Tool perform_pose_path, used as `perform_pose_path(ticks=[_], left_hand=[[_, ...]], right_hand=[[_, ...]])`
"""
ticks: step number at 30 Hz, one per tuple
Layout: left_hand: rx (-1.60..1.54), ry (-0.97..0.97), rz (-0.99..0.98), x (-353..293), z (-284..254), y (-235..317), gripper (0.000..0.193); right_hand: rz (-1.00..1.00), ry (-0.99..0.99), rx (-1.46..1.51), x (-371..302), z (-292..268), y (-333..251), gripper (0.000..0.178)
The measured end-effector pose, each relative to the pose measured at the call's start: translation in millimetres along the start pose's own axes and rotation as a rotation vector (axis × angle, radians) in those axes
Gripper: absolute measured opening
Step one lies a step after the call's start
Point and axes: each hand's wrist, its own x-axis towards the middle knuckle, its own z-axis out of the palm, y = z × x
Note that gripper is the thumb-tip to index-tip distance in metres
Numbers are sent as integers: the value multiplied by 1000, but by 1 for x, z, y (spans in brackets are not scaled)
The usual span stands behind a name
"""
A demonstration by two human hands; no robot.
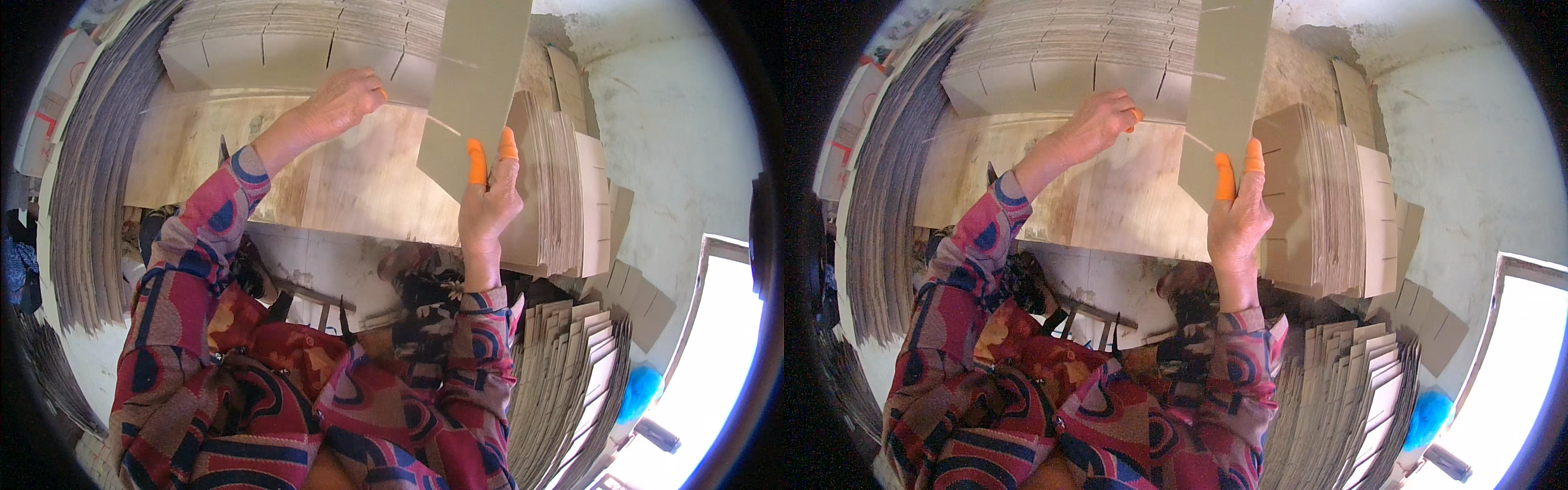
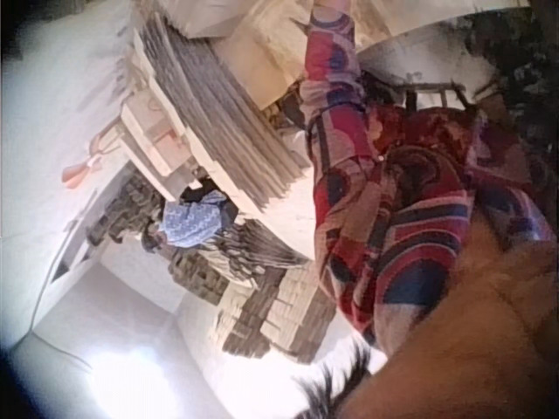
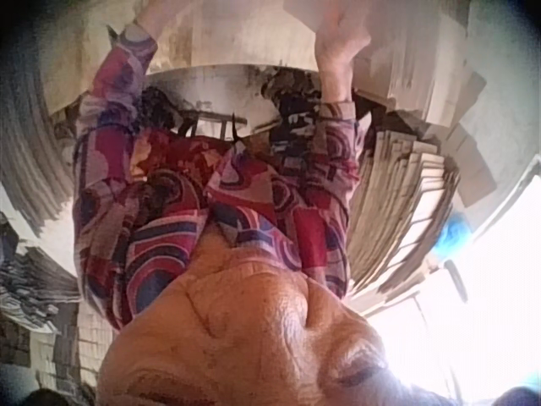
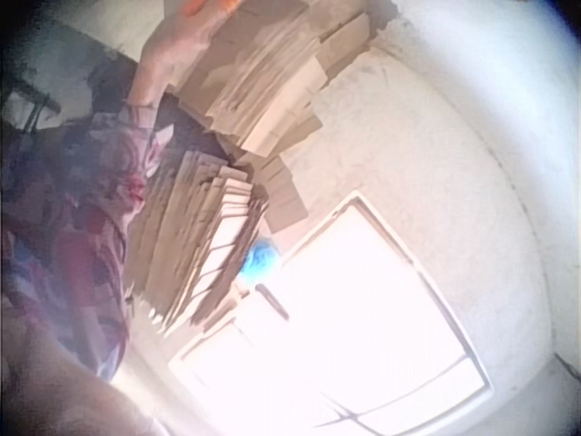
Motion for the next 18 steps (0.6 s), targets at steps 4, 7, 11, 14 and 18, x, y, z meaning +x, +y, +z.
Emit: perform_pose_path(ticks=[4,7,11,14,18], left_hand=[[20,20,28,-2,-5,18,8],[44,-14,17,-4,-10,20,6],[24,9,31,-7,-5,22,5],[-71,52,55,-1,-16,38,13],[-154,139,106,-1,-25,61,15]], right_hand=[[-6,-9,-34,-1,-1,0,45],[-21,13,0,-1,-1,3,44],[164,-132,-32,-2,-6,-7,44],[-11,-41,-69,-8,6,11,44],[-81,-112,-49,-11,15,13,50]])
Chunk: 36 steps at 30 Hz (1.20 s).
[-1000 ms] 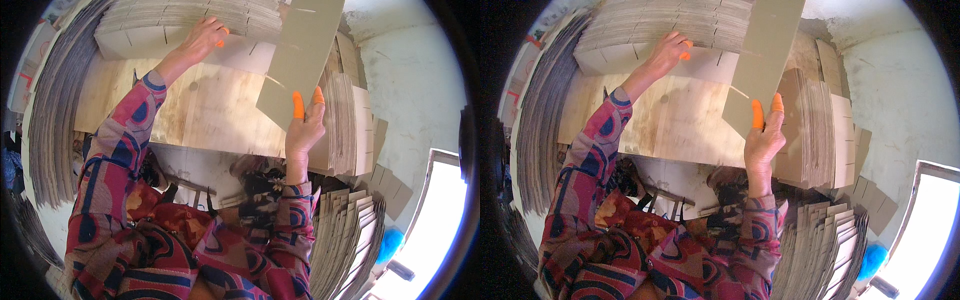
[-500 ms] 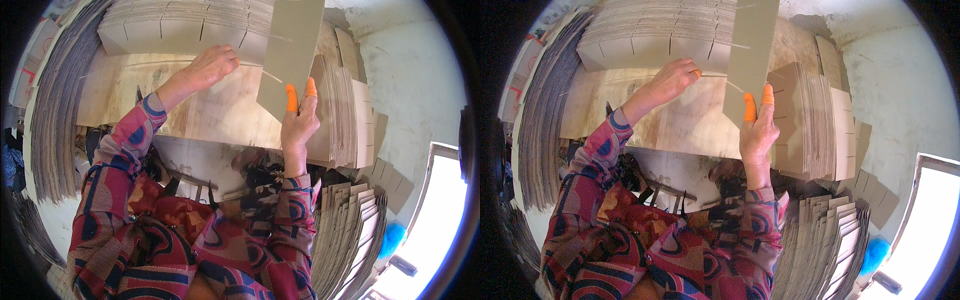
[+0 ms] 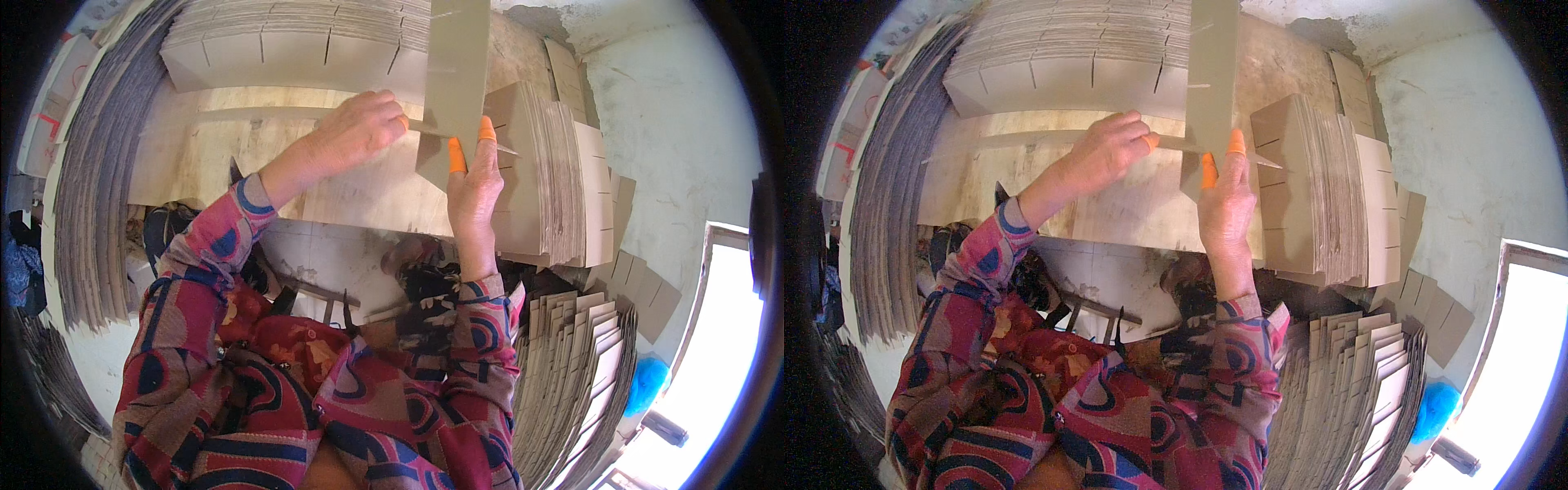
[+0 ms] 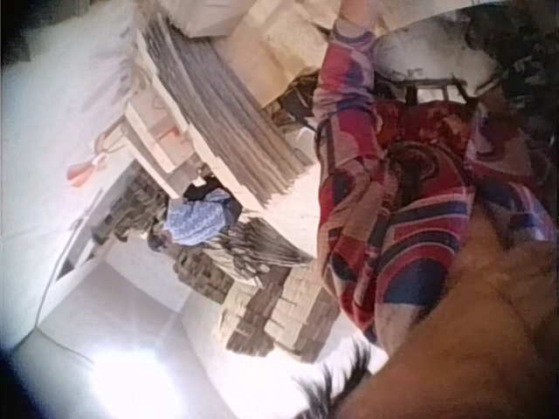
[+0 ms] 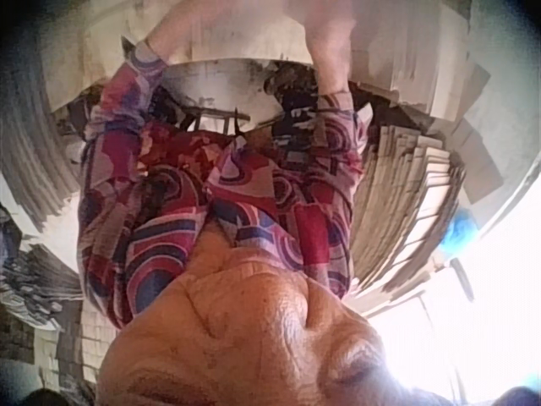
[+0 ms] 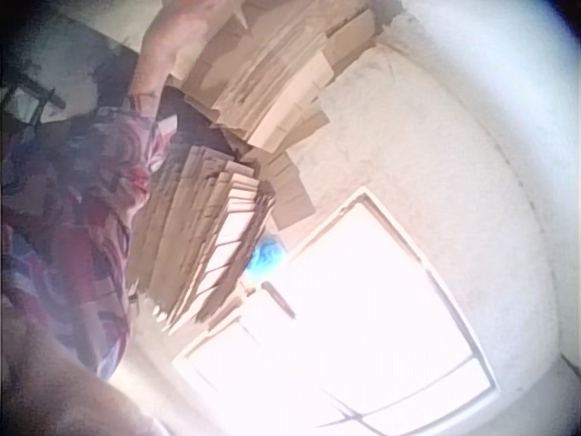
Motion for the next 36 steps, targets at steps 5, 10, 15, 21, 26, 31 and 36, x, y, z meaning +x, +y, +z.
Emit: perform_pose_path(ticks=[5,10,15,21,26,31,36], left_hand=[[26,35,21,-2,-9,26,20],[-247,-71,-265,-14,-27,33,31],[-175,-274,-352,-4,-107,11,48],[322,-364,-374,27,-60,-79,59],[484,-386,-458,28,2,-115,58],[518,-313,-382,15,17,-133,39],[471,-181,-238,10,19,-139,30]], right_hand=[[46,-211,-49,-8,6,2,54],[-6,-240,-81,-17,9,8,59],[-15,-194,-40,-22,10,3,62],[13,-208,21,-18,12,-6,68],[38,-208,74,-18,11,-8,72],[30,-223,83,-16,9,-12,78],[153,-240,147,-15,7,-15,76]])
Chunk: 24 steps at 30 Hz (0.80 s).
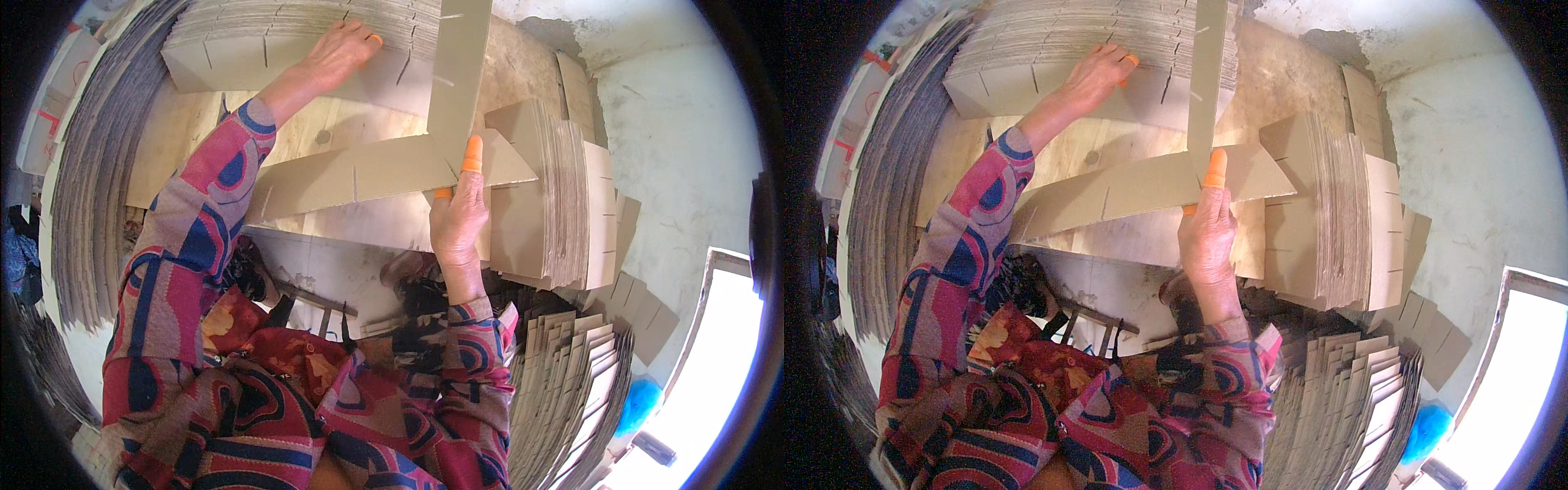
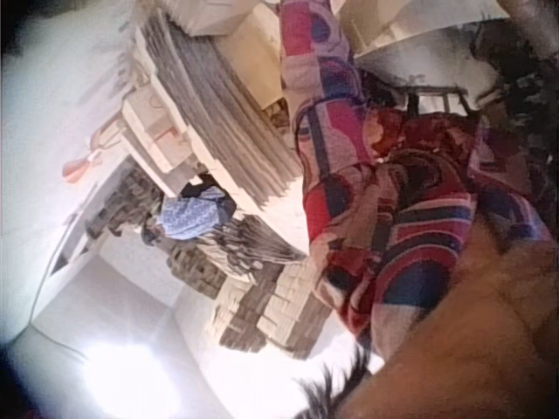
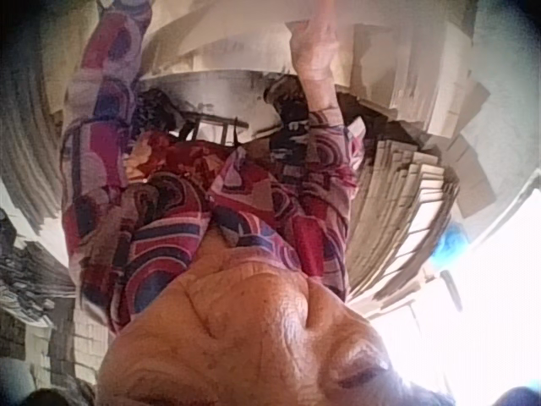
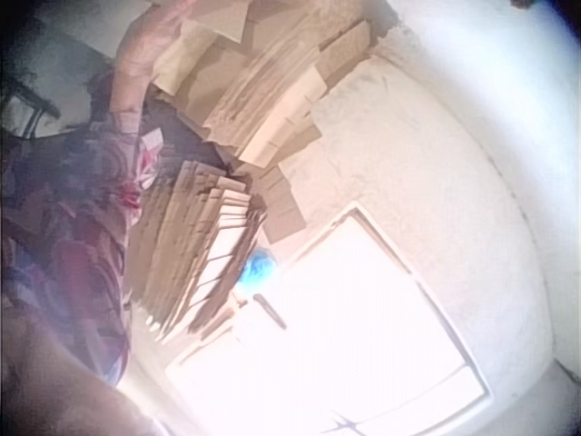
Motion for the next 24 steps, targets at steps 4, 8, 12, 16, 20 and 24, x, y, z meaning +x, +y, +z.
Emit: perform_pose_path(ticks=[4,8,12,16,20,24], left_hand=[[-34,1,5,-1,-9,5,30],[-10,-125,-98,5,-13,7,35],[-25,-148,-74,7,-9,2,36],[-110,-198,-78,5,-13,3,29],[-112,-258,-85,-4,-28,7,15],[-141,56,65,-9,-12,3,6]], right_hand=[[42,-53,-27,0,-4,-4,76],[-140,32,-52,1,-3,1,78],[-254,76,-48,1,-2,3,79],[-228,55,-79,1,-3,3,78],[-217,45,-57,1,-1,3,78],[-190,12,-55,-1,-2,5,79]])
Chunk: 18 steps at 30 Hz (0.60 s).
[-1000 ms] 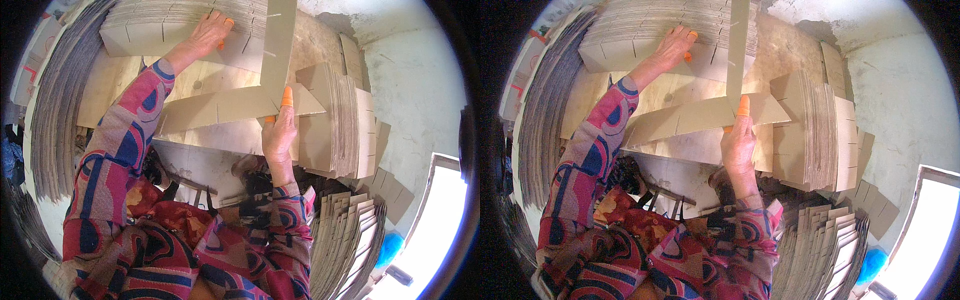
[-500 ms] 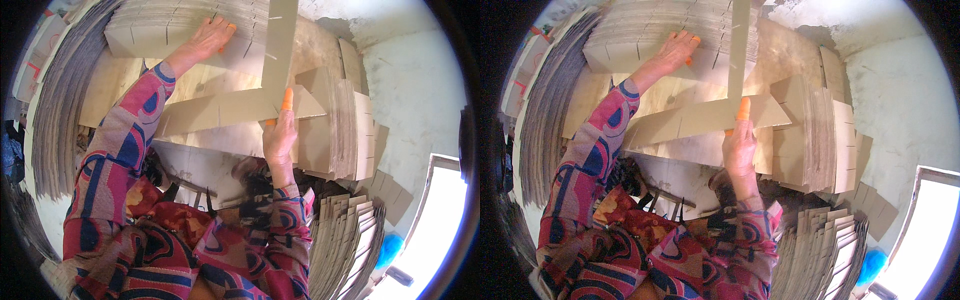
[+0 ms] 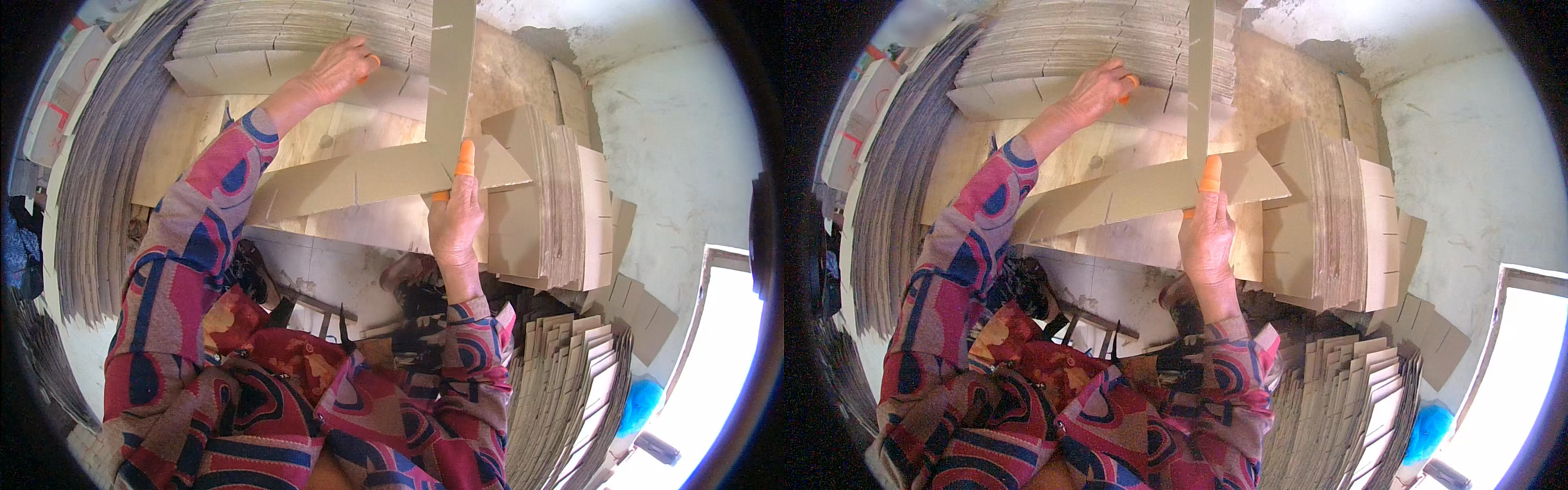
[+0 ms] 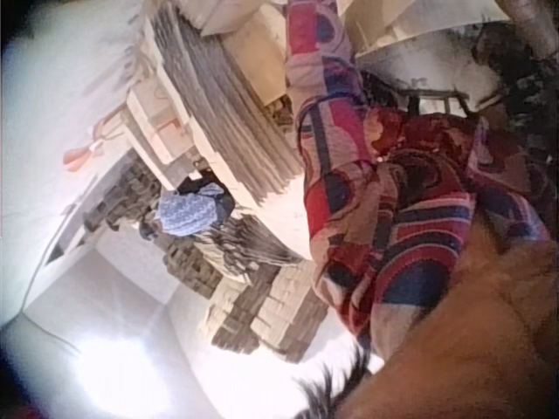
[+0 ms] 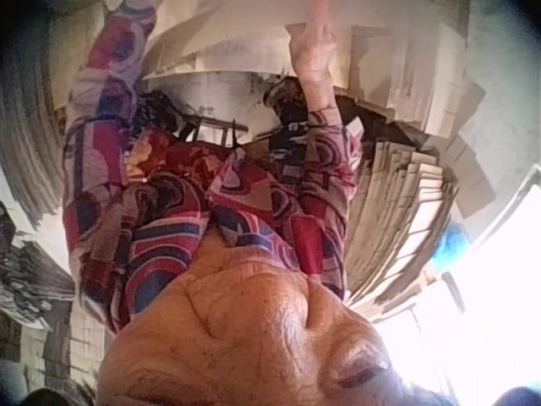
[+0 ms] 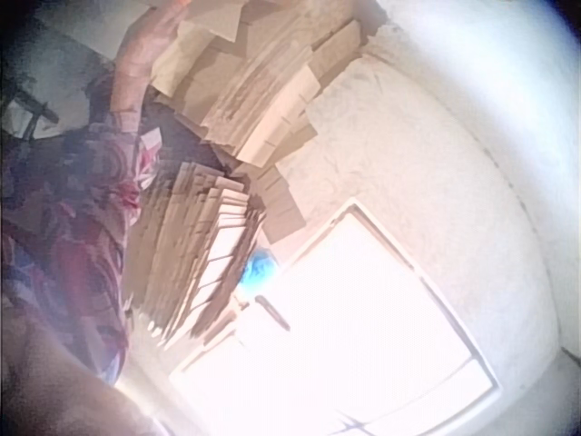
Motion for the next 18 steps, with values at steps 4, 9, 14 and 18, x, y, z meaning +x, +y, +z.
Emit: perform_pose_path(ticks=[4,9,14,18], left_hand=[[37,71,15,7,-1,2,19],[86,33,-23,8,2,4,18],[112,-156,-123,9,-6,7,14],[92,-226,-155,10,-2,5,13]], right_hand=[[-44,36,-9,0,-2,0,77],[-89,78,-30,0,1,3,73],[87,-17,43,-1,-1,-4,75],[198,-87,47,0,-4,-9,79]])
